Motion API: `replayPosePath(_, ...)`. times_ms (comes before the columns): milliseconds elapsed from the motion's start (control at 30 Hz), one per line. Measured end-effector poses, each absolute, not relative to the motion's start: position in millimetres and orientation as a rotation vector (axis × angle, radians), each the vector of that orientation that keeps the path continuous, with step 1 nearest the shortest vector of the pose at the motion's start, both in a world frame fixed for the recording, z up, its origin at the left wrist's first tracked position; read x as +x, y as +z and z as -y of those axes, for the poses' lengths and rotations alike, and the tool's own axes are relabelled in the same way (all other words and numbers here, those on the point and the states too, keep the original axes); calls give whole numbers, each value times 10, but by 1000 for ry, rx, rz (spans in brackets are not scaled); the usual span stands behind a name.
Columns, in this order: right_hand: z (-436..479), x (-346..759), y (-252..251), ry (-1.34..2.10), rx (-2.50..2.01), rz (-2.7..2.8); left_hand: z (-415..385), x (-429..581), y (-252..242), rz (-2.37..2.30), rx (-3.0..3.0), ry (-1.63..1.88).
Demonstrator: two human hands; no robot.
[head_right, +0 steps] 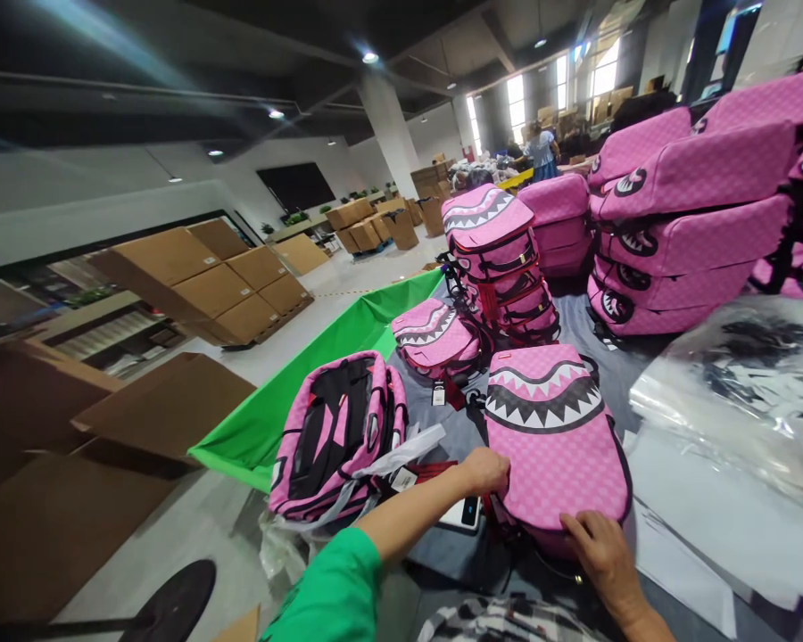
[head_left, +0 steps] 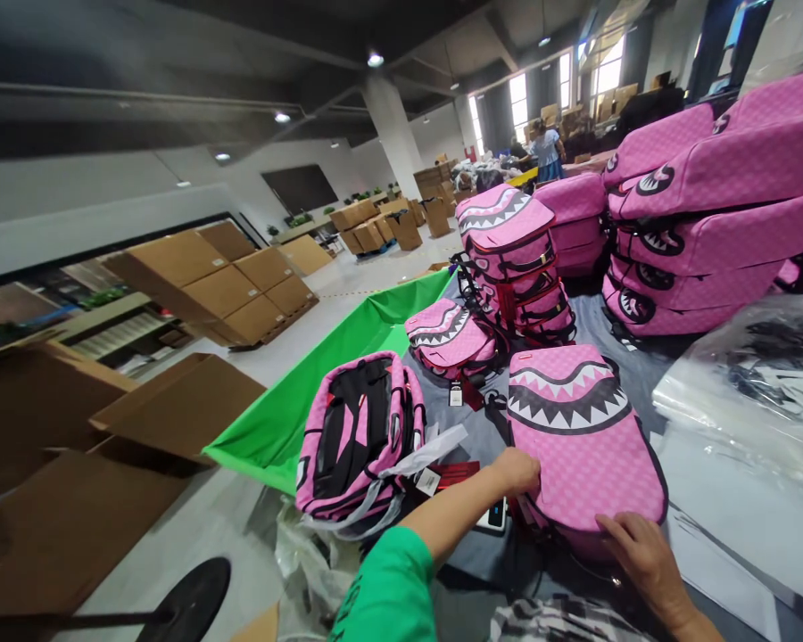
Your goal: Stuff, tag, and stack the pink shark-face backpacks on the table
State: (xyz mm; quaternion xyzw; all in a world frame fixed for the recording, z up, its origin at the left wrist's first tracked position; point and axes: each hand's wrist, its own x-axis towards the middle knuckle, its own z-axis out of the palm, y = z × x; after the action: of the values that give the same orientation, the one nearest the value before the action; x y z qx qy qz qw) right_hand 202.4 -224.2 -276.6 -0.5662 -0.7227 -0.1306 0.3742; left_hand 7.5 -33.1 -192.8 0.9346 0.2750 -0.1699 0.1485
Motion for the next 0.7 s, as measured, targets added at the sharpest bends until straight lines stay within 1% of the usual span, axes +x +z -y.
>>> replayPosePath(167,1983,2119,-2770,-121,-1506,1788,627,-271,-1885,-576,2741,-454)
replayPosePath(267,2161,2310,-2851,-56,-1615,1648,876,-280,-1967,-482,2715,-380)
replayPosePath(367,2527,2401,-3036,-23,-1741,1495,1176,-78,-2176,-372,2617,-353)
replayPosePath(433,2700,2354,-3208,21,-1787,1459,1329,144,-2335,-386,2540,-358)
replayPosePath(533,2702,2242,-3438,63,-1850,1404,1399,493,-2470,-434,2406,-382)
replayPosePath(600,2571,2230,-3504,64,-1897,1341,1372,684,-2446,-464,2312,-374)
replayPosePath(700,2353,2335,-3458,30,-1919,1263,1341,914,-2263,-575,2180,-283)
